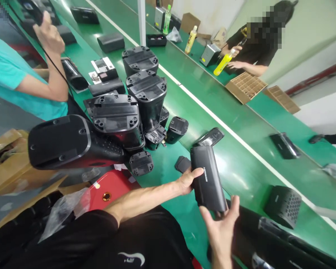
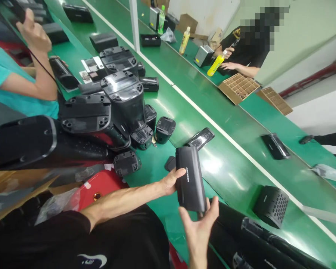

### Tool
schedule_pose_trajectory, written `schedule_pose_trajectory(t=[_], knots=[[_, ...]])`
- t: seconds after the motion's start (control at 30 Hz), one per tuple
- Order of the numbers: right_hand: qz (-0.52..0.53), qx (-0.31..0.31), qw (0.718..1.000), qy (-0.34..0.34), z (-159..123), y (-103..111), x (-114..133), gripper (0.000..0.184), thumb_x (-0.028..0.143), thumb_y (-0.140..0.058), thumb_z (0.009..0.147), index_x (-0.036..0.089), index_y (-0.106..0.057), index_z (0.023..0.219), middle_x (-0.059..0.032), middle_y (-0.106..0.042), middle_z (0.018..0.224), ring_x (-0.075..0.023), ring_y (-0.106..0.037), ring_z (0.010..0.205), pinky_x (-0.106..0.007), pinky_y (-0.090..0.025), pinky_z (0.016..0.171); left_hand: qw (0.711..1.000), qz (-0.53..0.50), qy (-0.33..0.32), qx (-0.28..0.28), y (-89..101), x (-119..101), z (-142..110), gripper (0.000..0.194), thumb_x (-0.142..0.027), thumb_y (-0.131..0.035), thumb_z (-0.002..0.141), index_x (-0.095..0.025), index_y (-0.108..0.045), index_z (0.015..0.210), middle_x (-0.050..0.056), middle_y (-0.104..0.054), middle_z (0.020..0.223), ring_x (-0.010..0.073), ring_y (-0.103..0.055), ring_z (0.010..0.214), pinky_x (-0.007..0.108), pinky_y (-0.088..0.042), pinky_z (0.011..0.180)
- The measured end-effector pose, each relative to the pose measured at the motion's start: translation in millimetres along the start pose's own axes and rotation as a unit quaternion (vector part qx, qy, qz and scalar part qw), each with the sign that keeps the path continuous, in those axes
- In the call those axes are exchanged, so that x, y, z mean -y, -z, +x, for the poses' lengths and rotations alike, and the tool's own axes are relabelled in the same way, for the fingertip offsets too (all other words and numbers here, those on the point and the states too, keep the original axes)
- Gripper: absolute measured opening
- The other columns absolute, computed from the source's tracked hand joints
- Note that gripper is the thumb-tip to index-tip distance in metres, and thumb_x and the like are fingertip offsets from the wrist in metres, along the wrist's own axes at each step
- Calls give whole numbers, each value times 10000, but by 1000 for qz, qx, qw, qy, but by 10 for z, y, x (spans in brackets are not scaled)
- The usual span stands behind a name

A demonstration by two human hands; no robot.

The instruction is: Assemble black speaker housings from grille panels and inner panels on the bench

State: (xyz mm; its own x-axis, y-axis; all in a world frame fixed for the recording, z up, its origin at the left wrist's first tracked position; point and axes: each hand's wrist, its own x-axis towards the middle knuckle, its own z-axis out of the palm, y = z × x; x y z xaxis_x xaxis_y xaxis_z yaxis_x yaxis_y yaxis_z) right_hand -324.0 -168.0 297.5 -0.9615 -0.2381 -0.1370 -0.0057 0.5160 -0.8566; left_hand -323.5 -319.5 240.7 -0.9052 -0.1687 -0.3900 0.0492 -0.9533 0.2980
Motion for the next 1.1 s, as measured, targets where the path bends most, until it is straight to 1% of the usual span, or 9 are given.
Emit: schedule_pose_trajectory(t=[0.17, 0.27, 0.33, 0.4, 0.57, 0.83, 0.93, 1.03, 1.1], knots=[[22, -156, 987, 42, -125, -266, 17, 1022, 582, -890, 647, 184, -412, 1458, -189, -444, 1435, -374, -506, 1297, -570, -464, 1074, 999, 22, -7, -37, -50, 97, -4, 886, -551, -991, 499, -203, -622, 1226, 45, -712, 999, 196, -658, 862, 341, -530, 790], [32, -136, 990, 26, -99, -76, -28, 962, 581, -889, 643, 203, -465, 1419, -142, -505, 1350, -331, -558, 1178, -512, -495, 1011, 996, 73, 43, -23, 49, -37, -20, 933, -682, -924, 533, -232, -598, 1282, 58, -710, 1024, 223, -666, 887, 379, -544, 793], [33, -114, 993, -12, -130, 113, -116, 955, 591, -883, 639, 214, -475, 1416, -130, -525, 1335, -323, -569, 1136, -495, -496, 980, 991, 133, 10, -16, 135, -271, -13, 943, -703, -885, 577, -265, -580, 1355, 86, -713, 1161, 265, -676, 1008, 427, -546, 867], [33, -83, 995, -44, -188, 270, -205, 946, 586, -884, 626, 226, -487, 1405, -126, -541, 1338, -322, -575, 1118, -480, -495, 957, 974, 221, -49, 17, 201, -552, 9, 942, -557, -929, 591, -295, -574, 1424, 102, -636, 1419, 322, -601, 1264, 470, -490, 1039], [33, -53, 997, -53, -282, 396, -287, 940, 558, -894, 589, 234, -504, 1381, -121, -556, 1347, -315, -587, 1096, -437, -503, 912, 899, 402, 3, 172, 232, -931, 40, 961, -331, -918, 651, -290, -528, 1529, 81, -564, 1544, 372, -495, 1425, 487, -382, 1190], [50, -47, 996, -48, -242, 358, -438, 852, 588, -834, 688, 218, -507, 1382, -112, -554, 1324, -306, -570, 1116, -457, -462, 975, 880, 451, -22, 146, 178, -848, 98, 868, -383, -864, 688, -255, -568, 1494, 60, -681, 1367, 340, -609, 1268, 462, -443, 1138], [43, -78, 995, -44, -230, 328, -339, 848, 604, -829, 702, 218, -518, 1390, -114, -550, 1330, -312, -571, 1118, -481, -463, 989, 888, 452, -47, 74, 94, -685, -11, 900, -465, -873, 700, -255, -548, 1512, 106, -585, 1502, 355, -555, 1346, 475, -427, 1163], [-7, -166, 986, -8, -330, 212, -68, 857, 575, -858, 701, 228, -531, 1413, -140, -522, 1360, -342, -561, 1157, -512, -495, 970, 927, 367, -44, -69, -24, -345, -208, 1090, -549, -853, 736, -349, -283, 1643, 136, -331, 1693, 355, -560, 1355, 518, -495, 1095], [-54, -147, 985, 67, -437, 162, 103, 785, 536, -856, 731, 236, -571, 1397, -169, -486, 1427, -389, -515, 1267, -558, -501, 988, 963, 261, -2, -60, -74, -154, -310, 1242, -516, -872, 737, -401, -57, 1667, 123, -300, 1710, 323, -572, 1365, 508, -500, 1098]])
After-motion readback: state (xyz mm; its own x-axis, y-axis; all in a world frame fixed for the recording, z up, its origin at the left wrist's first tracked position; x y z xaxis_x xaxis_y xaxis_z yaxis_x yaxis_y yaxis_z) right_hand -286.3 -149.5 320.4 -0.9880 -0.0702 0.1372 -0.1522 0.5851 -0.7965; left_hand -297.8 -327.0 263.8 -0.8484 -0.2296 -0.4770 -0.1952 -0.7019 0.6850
